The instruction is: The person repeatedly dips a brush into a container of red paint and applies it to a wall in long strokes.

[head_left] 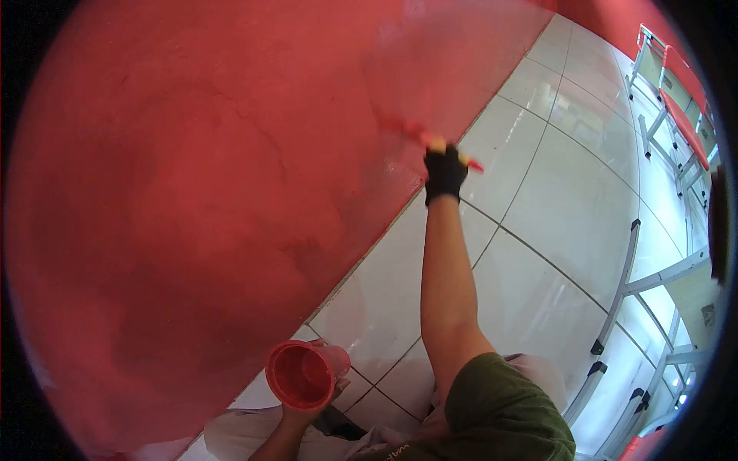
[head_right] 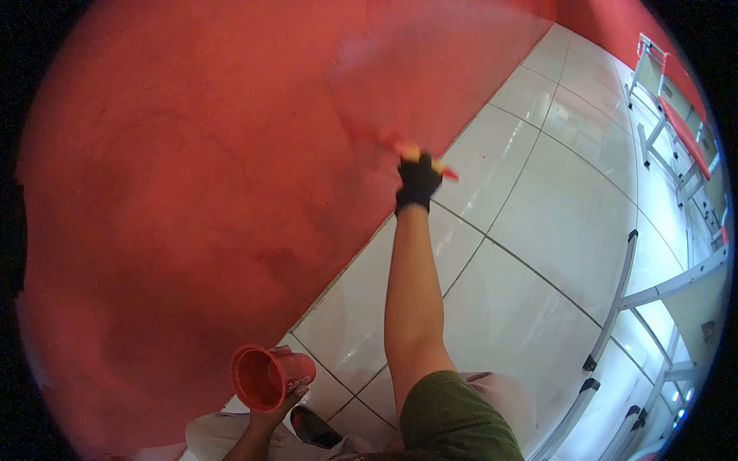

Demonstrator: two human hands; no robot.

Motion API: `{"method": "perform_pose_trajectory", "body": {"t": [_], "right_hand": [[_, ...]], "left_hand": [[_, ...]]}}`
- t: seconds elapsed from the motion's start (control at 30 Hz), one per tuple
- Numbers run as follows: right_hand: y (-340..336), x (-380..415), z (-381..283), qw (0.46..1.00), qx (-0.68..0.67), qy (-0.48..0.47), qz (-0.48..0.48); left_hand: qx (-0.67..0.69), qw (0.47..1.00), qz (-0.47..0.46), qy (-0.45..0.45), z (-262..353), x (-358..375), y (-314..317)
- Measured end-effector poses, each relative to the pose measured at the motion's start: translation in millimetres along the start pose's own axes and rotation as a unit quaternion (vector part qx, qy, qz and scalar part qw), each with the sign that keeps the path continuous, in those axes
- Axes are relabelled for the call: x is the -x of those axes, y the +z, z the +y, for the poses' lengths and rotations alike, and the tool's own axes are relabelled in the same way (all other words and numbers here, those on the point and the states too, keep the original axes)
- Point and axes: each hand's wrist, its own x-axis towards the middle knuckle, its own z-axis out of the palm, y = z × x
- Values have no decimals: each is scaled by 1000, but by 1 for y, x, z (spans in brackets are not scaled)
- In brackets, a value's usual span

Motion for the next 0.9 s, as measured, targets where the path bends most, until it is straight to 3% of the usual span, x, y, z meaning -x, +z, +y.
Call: {"method": "perform_pose_trajectory", "body": {"t": [0.03,0.1,0.13,0.2,0.23,0.27,0.33,0.37,0.43,0.57,0.63,0.73,0.8,0.9], "right_hand": [[59,1,124,977,-192,-30,93],[18,56,84,939,-251,235,9],[18,59,71,940,-249,235,6],[20,63,53,878,-344,328,53],[13,55,21,891,-348,292,9],[13,48,2,885,-426,189,-14],[-1,28,-31,885,-456,96,-4],[-6,19,-35,843,-525,114,19],[-23,16,-40,842,-515,153,55],[2,33,23,898,-361,235,85],[13,37,24,897,-347,268,60],[16,17,-18,874,-442,195,50],[3,-6,-64,874,-476,94,25],[-25,-24,-114,836,-547,33,2]], "left_hand": [[0,1000,1,0,0,1,-1],[9,1000,8,17,0,2,-3],[11,1000,10,14,0,3,-3],[23,1000,7,18,2,4,-4],[23,1000,4,12,3,4,-5],[21,1000,2,16,3,4,-5],[21,1000,2,16,3,2,-4],[19,1000,4,22,3,1,-4],[17,999,6,31,3,1,-5],[-7,1000,-2,25,2,-2,-7],[-11,1000,1,22,6,-2,-6],[100,993,7,-63,13,0,-1],[29,1000,-8,7,6,-2,-4],[45,999,-8,-13,14,-3,0]]}}
